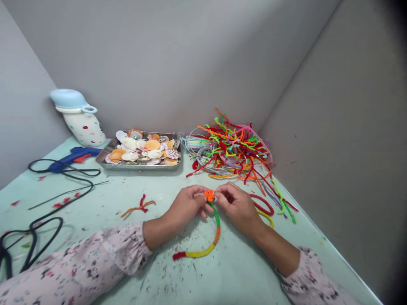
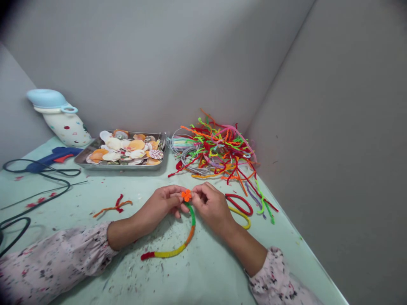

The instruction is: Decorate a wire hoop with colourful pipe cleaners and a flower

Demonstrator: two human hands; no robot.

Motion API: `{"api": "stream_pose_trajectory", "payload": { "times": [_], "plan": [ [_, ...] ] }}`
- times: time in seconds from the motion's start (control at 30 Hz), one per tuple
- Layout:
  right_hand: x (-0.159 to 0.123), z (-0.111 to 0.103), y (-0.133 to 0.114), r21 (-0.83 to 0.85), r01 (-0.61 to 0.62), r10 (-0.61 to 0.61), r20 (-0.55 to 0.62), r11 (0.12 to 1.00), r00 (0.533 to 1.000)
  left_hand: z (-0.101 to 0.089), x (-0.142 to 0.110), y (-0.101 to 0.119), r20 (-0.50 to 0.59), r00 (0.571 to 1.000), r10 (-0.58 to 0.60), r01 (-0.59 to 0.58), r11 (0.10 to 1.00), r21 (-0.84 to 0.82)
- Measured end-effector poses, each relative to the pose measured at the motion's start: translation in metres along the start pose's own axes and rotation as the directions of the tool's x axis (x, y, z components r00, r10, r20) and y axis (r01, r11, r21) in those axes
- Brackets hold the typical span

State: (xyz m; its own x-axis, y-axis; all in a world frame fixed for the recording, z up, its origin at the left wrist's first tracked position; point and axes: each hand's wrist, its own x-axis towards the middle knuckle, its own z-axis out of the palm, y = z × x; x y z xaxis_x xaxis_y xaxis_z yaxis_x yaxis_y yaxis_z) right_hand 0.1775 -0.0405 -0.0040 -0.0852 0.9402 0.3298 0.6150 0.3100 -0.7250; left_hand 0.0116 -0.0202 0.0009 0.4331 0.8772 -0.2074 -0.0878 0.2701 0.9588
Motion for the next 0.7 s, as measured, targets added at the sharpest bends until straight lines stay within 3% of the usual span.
{"api": "stream_pose_trajectory", "payload": {
  "times": [0.5, 0.7],
  "plan": [
    [-0.003, 0.0023, 0.0009, -0.013, 0.006, -0.006, -0.008, 1.0, 1.0, -0.0003, -0.0019, 0.0005, 0.061, 0.998, -0.005, 0.0, 0.996, 0.085],
    [-0.0043, 0.003, -0.0001, 0.107, -0.076, 0.071, 0.045, 0.991, 0.996, 0.0, -0.0022, 0.0003, 0.062, 0.998, -0.019, 0.013, 0.995, 0.097]
  ]
}}
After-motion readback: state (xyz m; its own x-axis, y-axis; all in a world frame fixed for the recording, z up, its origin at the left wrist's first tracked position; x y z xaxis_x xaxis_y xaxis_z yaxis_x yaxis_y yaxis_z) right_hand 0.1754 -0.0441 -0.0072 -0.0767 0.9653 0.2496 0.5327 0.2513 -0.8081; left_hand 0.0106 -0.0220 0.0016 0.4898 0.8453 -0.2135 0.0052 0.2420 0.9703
